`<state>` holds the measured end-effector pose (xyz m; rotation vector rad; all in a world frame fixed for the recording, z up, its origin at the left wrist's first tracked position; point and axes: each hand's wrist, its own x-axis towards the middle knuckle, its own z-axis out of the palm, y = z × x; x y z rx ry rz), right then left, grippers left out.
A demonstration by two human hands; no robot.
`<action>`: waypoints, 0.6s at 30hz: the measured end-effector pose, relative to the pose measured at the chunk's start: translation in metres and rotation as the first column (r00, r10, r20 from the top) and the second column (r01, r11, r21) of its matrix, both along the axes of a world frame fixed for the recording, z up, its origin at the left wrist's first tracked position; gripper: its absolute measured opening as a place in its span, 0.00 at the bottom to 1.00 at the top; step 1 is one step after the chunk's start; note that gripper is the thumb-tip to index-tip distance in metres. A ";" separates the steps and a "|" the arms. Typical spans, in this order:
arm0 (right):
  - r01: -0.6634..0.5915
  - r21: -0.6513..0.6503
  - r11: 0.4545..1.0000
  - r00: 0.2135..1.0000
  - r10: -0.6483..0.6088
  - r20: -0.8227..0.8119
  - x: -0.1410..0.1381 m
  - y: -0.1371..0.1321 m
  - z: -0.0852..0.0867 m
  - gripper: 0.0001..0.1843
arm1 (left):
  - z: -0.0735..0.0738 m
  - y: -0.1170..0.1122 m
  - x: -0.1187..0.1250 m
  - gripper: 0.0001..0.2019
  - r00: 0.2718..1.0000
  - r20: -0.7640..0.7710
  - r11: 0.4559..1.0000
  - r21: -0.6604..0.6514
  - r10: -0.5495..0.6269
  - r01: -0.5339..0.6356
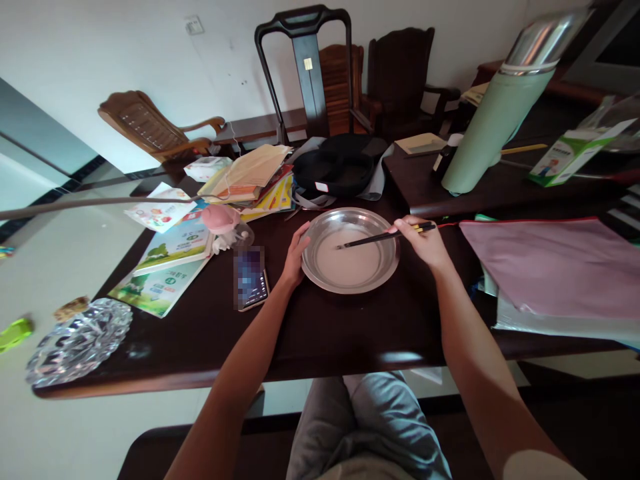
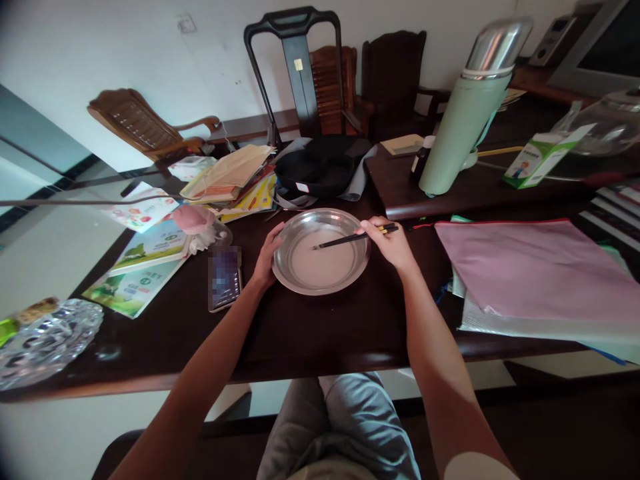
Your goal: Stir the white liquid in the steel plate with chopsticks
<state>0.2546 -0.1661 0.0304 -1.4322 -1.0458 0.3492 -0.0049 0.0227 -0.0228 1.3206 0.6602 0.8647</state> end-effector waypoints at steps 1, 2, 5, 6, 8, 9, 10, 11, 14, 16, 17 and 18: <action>0.048 0.021 0.999 0.999 -0.047 -0.011 0.003 -0.001 -0.001 0.30 | 0.000 0.000 0.000 0.34 1.000 0.000 1.000 -0.003 0.002 -0.002; 0.094 0.041 0.995 0.995 -0.092 -0.034 0.006 -0.002 -0.001 0.31 | 0.000 0.000 0.000 0.34 1.000 -0.001 1.000 -0.006 0.004 -0.004; 0.140 0.062 0.988 0.987 -0.134 -0.093 0.011 -0.005 -0.002 0.32 | 0.000 -0.001 0.000 0.33 1.000 -0.001 1.000 -0.001 0.006 -0.006; 0.114 0.050 0.992 0.990 -0.109 -0.090 0.009 -0.005 -0.001 0.32 | 0.000 -0.001 0.000 0.33 1.000 -0.001 1.000 0.005 0.005 -0.005; 0.018 0.008 1.000 0.998 -0.018 -0.060 0.003 -0.003 0.000 0.32 | 0.000 0.000 0.000 0.33 1.000 -0.001 1.000 0.015 0.004 -0.004; -0.035 -0.014 0.999 0.999 0.034 -0.041 0.000 -0.002 0.001 0.32 | 0.000 0.000 0.000 0.33 1.000 -0.001 1.000 0.016 0.005 -0.005; -0.072 -0.028 0.997 0.997 0.071 -0.022 -0.003 -0.001 0.001 0.31 | 0.000 0.000 0.000 0.33 1.000 -0.002 1.000 0.014 0.007 -0.007; -0.082 -0.030 0.996 0.997 0.082 -0.005 -0.004 0.000 0.002 0.31 | 0.000 0.000 0.000 0.33 1.000 -0.003 1.000 0.009 0.010 -0.010; 0.027 0.018 0.999 1.000 -0.027 0.001 0.002 -0.001 0.000 0.30 | 0.000 0.000 0.000 0.33 1.000 -0.002 1.000 -0.008 0.012 -0.012; 0.123 0.055 0.991 0.991 -0.120 -0.054 0.009 -0.004 -0.001 0.31 | 0.000 -0.001 0.000 0.34 1.000 0.001 1.000 -0.009 0.014 -0.014; 0.143 0.061 0.988 0.987 -0.138 -0.081 0.011 -0.005 -0.002 0.32 | 0.000 -0.001 0.000 0.34 1.000 -0.001 1.000 -0.006 0.014 -0.014; 0.141 0.057 0.988 0.986 -0.135 -0.097 0.012 -0.006 -0.002 0.32 | 0.000 -0.001 0.000 0.34 1.000 -0.005 1.000 -0.002 0.013 -0.013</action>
